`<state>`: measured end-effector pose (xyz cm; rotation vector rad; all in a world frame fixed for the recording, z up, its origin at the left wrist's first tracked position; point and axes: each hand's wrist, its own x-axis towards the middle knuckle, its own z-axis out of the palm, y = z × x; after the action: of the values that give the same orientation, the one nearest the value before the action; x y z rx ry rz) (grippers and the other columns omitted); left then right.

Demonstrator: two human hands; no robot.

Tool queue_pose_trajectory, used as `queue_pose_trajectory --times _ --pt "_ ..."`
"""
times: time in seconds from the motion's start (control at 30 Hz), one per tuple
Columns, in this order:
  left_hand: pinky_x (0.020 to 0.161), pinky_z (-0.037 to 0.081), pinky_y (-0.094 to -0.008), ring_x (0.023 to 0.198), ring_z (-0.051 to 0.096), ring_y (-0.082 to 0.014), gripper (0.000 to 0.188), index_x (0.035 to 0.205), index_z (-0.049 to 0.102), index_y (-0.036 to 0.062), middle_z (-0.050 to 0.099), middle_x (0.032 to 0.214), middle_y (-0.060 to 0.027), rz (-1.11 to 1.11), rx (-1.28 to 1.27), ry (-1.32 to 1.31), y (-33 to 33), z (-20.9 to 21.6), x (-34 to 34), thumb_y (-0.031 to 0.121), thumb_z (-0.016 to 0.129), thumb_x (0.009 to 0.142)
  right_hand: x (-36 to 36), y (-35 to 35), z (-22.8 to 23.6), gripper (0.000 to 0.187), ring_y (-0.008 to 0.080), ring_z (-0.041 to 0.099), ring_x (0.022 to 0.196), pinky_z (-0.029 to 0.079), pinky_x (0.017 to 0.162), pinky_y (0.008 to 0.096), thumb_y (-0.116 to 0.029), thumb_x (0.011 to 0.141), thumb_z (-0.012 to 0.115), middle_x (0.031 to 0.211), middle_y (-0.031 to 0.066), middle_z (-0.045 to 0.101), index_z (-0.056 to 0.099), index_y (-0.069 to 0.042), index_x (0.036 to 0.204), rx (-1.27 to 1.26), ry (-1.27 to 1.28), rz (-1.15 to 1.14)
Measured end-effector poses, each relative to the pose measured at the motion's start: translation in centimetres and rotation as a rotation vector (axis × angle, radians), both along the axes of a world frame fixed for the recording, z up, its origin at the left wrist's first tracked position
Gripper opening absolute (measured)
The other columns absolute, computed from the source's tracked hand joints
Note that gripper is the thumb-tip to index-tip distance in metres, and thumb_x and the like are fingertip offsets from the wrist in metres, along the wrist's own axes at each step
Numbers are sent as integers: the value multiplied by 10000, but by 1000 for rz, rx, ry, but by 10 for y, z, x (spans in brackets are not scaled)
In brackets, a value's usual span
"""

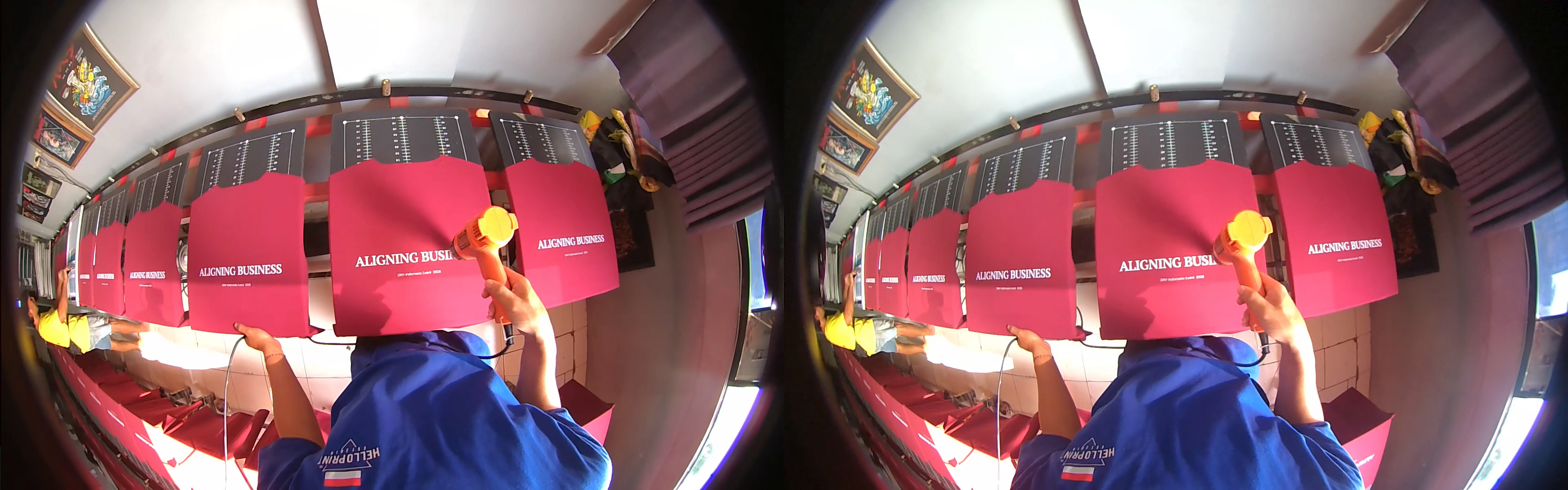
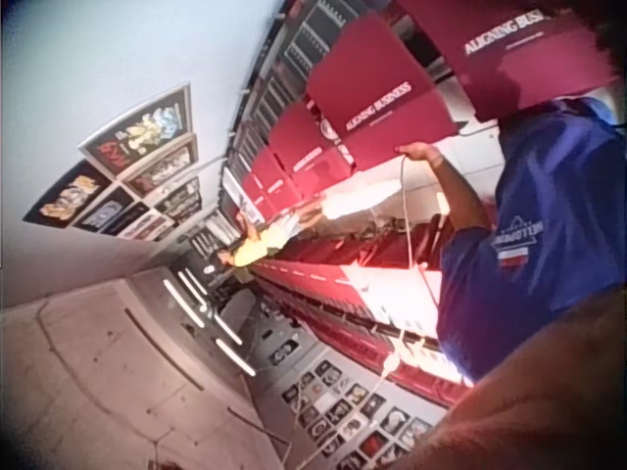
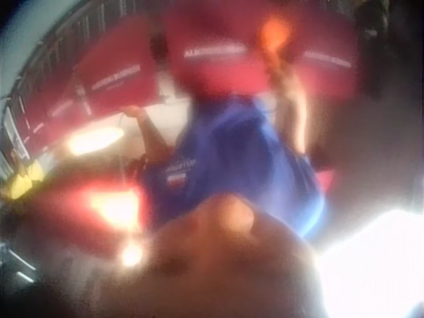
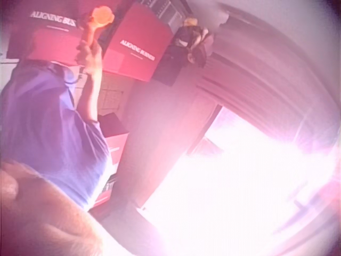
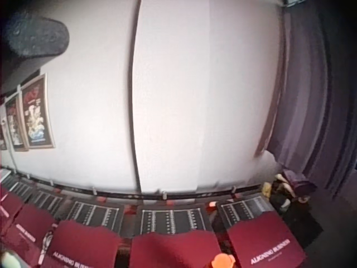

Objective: The person uses a heat gun to dry the ink on several screen-printed red fabric panels by moving the tool back and forth over the printed logo on each piece across multiple stations of a printing press.

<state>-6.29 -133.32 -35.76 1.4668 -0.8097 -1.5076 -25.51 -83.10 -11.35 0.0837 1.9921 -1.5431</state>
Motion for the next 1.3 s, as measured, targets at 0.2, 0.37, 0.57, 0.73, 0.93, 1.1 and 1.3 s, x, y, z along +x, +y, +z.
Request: queue_pose_trajectory --times 0.2,0.37,0.57,0.73,0.93,1.1,1.3 --pt "953 543 -379 1154 628 -282 702 1361 497 -88 592 1339 -156 25 -8 -13 -3 -6 1 523 434 1021 -1 -4 0 277 100 590 560 469 494 255 -265 978 606 773 33 606 582 8 1017 -58 -50 -2" --pt "939 545 -384 1131 636 -284 725 1343 501 -95 607 1307 -144 26 -46 -41 -12 -19 12 546 442 1010 -7 -8 3 286 107 609 602 488 515 256 -259 978 607 818 47 616 573 13 1056 -85 -92 90" --pt "900 548 -381 1100 646 -278 724 1326 520 -84 621 1276 -132 12 -2 -58 -3 -7 1 558 452 999 -10 -17 7 343 113 611 616 492 523 256 -312 970 625 833 51 622 583 20 1047 -51 -65 115" --pt "843 546 -367 1046 653 -260 722 1315 539 -66 635 1237 -126 -14 4 -67 1 1 4 574 451 995 -3 -33 5 344 115 609 619 491 525 259 -309 967 626 832 53 624 584 18 1064 -16 -29 113" --pt "435 405 -289 558 579 -155 712 1144 604 -23 668 853 -69 -147 44 -123 -6 -7 17 645 420 979 0 -43 -2 357 115 607 604 495 519 256 -324 980 617 836 61 632 580 22 1061 -82 -51 94" --pt "372 309 -269 419 442 -114 620 900 601 48 562 627 -27 -280 -17 -100 -18 -7 41 646 454 970 1 -56 6 311 113 609 606 494 514 258 -293 984 596 827 63 632 579 14 1032 -74 -115 92" --pt "418 340 -260 464 411 -98 562 796 534 85 422 582 16 -220 -4 -91 -42 -5 55 589 408 1012 10 -75 2 313 111 602 588 491 517 266 -300 978 595 795 53 622 584 12 1012 -40 -57 95"
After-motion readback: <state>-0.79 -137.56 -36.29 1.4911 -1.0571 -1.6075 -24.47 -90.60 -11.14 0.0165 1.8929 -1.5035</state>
